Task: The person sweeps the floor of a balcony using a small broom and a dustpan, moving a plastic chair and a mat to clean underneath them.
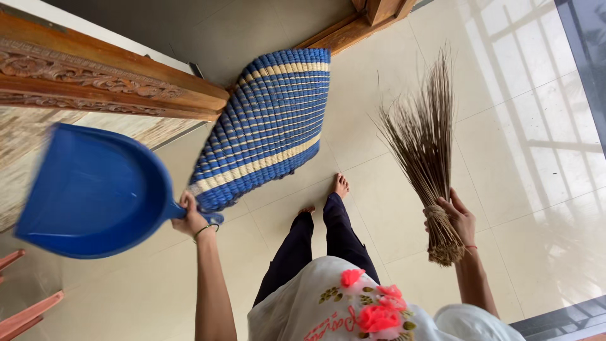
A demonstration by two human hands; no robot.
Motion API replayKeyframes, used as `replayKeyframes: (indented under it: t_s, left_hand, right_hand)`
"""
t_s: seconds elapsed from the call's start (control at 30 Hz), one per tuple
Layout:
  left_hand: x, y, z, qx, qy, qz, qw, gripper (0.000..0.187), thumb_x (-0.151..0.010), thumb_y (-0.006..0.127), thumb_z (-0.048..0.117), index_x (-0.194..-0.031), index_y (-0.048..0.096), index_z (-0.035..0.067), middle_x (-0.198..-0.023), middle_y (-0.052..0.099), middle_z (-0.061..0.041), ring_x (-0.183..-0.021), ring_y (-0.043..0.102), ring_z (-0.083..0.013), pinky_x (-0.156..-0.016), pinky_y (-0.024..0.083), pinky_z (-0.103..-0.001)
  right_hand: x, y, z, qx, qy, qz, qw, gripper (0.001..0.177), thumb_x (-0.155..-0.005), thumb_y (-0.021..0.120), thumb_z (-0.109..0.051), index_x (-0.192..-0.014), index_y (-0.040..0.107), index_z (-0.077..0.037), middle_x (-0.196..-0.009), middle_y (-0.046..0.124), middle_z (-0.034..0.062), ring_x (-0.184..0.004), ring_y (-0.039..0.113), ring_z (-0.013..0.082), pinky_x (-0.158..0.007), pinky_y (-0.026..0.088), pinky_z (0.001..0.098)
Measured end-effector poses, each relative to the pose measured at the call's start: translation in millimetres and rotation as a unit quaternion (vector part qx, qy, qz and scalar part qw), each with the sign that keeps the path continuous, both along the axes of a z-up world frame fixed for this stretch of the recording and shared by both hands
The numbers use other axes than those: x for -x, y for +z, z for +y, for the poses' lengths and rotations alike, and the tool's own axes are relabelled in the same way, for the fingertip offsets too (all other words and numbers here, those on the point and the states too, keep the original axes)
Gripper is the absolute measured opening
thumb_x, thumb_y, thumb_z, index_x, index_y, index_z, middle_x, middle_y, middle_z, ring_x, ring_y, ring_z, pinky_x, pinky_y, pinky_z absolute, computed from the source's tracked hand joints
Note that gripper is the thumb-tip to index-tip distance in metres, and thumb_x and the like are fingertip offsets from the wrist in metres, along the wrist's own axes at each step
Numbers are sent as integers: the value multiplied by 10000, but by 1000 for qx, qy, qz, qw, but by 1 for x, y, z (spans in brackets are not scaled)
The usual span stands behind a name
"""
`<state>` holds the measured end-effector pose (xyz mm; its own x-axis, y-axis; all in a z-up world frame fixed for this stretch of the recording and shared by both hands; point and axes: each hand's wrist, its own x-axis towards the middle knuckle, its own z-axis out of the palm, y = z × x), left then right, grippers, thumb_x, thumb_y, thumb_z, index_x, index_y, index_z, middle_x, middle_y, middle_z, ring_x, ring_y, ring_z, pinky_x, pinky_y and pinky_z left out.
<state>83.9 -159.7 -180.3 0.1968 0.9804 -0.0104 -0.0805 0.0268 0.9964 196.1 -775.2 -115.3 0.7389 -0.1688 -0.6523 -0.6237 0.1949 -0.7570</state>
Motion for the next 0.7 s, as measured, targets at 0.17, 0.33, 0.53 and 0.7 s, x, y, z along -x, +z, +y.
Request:
replayKeyframes:
  t_s: [0.17, 0.33, 0.53, 0.7]
  left_hand:
    - [64, -78, 1, 141, 116, 130, 975, 203, -811, 751, -52, -824, 609, 92, -815, 678, -21, -741, 691, -111, -673, 664, -374]
    - [77, -92, -47, 138, 81, 44, 986, 196, -824, 703, -54, -826, 522, 22, -928, 761, -93, -812, 743, -158, -720, 688, -443]
    - [29, -103, -70, 130, -27, 48, 990, 231, -848, 788, -21, -988, 606, 4, -962, 747, -111, -766, 691, -173, -650, 657, -389]
    - [-40, -98, -72, 44, -195, 120, 972, 157, -919, 759, 32, -872, 610, 34, -976, 764, -91, -771, 700, -134, -601, 660, -300]
  right_hand:
    - [21, 47, -11, 35, 20, -20, 999, 647, -988, 618, -158, -1610, 441, -161, -803, 704, 175, -536, 665, 215, -418, 548, 356]
    - [40, 76, -22, 92, 40, -57, 993, 658, -992, 627, -135, -1625, 452, -141, -847, 698, 201, -564, 663, 232, -444, 560, 376]
    - [57, 96, -29, 8, 9, -82, 997, 685, -1002, 633, -172, -1655, 426, -170, -870, 715, 203, -578, 675, 207, -449, 543, 327]
    - [75, 93, -22, 10, -11, -98, 995, 661, -1014, 613, -176, -1648, 426, -156, -876, 710, 208, -584, 674, 207, -457, 551, 329]
